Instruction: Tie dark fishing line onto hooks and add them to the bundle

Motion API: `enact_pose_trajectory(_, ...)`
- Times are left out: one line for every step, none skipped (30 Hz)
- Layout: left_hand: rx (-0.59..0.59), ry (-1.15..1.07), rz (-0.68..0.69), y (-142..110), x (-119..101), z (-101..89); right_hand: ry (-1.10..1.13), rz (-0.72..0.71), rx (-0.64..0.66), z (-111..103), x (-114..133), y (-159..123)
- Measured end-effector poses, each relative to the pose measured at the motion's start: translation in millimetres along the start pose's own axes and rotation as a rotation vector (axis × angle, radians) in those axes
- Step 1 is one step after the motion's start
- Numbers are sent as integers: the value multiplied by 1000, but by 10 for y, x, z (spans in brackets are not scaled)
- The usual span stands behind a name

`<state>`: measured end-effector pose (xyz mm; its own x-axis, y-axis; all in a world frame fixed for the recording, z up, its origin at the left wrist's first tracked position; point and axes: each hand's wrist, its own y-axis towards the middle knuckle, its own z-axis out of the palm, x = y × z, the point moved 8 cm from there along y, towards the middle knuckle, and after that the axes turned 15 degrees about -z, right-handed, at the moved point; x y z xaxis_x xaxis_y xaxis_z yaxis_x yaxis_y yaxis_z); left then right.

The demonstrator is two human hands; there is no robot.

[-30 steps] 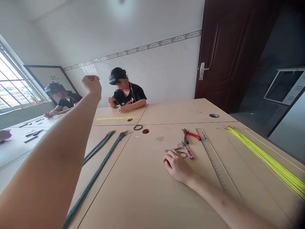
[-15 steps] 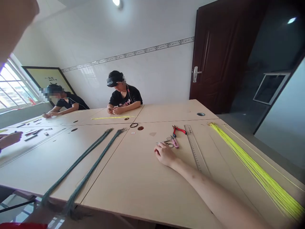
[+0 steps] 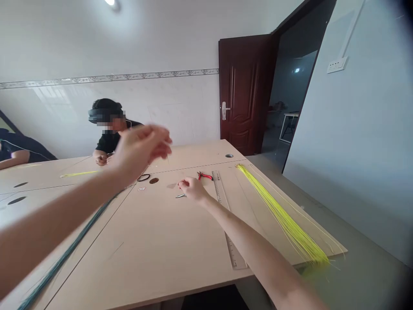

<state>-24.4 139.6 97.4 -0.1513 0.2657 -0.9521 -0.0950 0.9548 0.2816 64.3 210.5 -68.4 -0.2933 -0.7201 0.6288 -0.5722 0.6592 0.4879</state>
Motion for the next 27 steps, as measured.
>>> enact_pose_trajectory(53, -8, -56, -58, 213, 101, 23, 16, -13, -105, 36, -39)
enact_pose_trajectory(99, -22, -114, -126, 460, 200, 45, 30, -24, -192, 75, -102)
enact_pose_trajectory(130, -44, -164, -199, 720, 291, 64, 44, -36, -261, 117, -186)
enact_pose_trajectory(145, -75, -202, -269, 972, 370, 81, 56, -50, -310, 160, -285)
enact_pose_trajectory(150, -104, -233, -333, 1208, 442, 92, 67, -69, -341, 202, -390)
enact_pose_trajectory(155, -129, -258, -387, 1417, 509, 98, 82, -95, -360, 235, -494)
enact_pose_trajectory(160, -148, -281, -429, 1594, 571, 98, 98, -114, -362, 258, -587)
enact_pose_trajectory(165, -161, -299, -457, 1735, 620, 95, 110, -123, -348, 274, -658)
enact_pose_trajectory(166, -169, -312, -472, 1841, 652, 90, 119, -117, -323, 278, -704)
enact_pose_trajectory(162, -172, -320, -474, 1918, 664, 79, 126, -101, -294, 271, -723)
enact_pose_trajectory(152, -171, -324, -466, 1972, 652, 60, 134, -78, -268, 252, -720)
enact_pose_trajectory(134, -167, -325, -450, 2011, 617, 31, 143, -52, -249, 222, -701)
enact_pose_trajectory(110, -158, -325, -429, 2041, 562, -13, 158, -29, -243, 179, -675)
enact_pose_trajectory(82, -146, -324, -405, 2066, 493, -72, 179, -8, -246, 125, -652)
enact_pose_trajectory(52, -133, -323, -381, 2087, 416, -140, 209, 11, -252, 60, -639)
enact_pose_trajectory(22, -119, -323, -358, 2107, 336, -214, 246, 31, -255, -14, -643)
enact_pose_trajectory(-6, -107, -324, -336, 2126, 260, -288, 290, 54, -250, -95, -666)
enact_pose_trajectory(-30, -96, -327, -317, 2145, 194, -357, 338, 79, -232, -179, -707)
enact_pose_trajectory(-50, -87, -332, -300, 2165, 141, -418, 384, 106, -199, -261, -761)
enact_pose_trajectory(-65, -80, -339, -285, 2186, 102, -470, 422, 134, -154, -337, -819)
enact_pose_trajectory(-75, -74, -348, -274, 2206, 79, -514, 449, 160, -100, -400, -874)
enact_pose_trajectory(-80, -68, -356, -266, 2226, 70, -553, 462, 182, -43, -450, -919)
enact_pose_trajectory(-81, -63, -363, -260, 2243, 72, -585, 464, 203, 14, -485, -950)
enact_pose_trajectory(-78, -58, -367, -257, 2257, 82, -612, 458, 221, 67, -508, -969)
enact_pose_trajectory(-74, -54, -369, -255, 2268, 94, -634, 446, 239, 114, -520, -977)
enact_pose_trajectory(-71, -49, -369, -254, 2277, 107, -651, 431, 255, 153, -522, -978)
enact_pose_trajectory(-70, -44, -367, -253, 2286, 116, -661, 413, 273, 188, -515, -976)
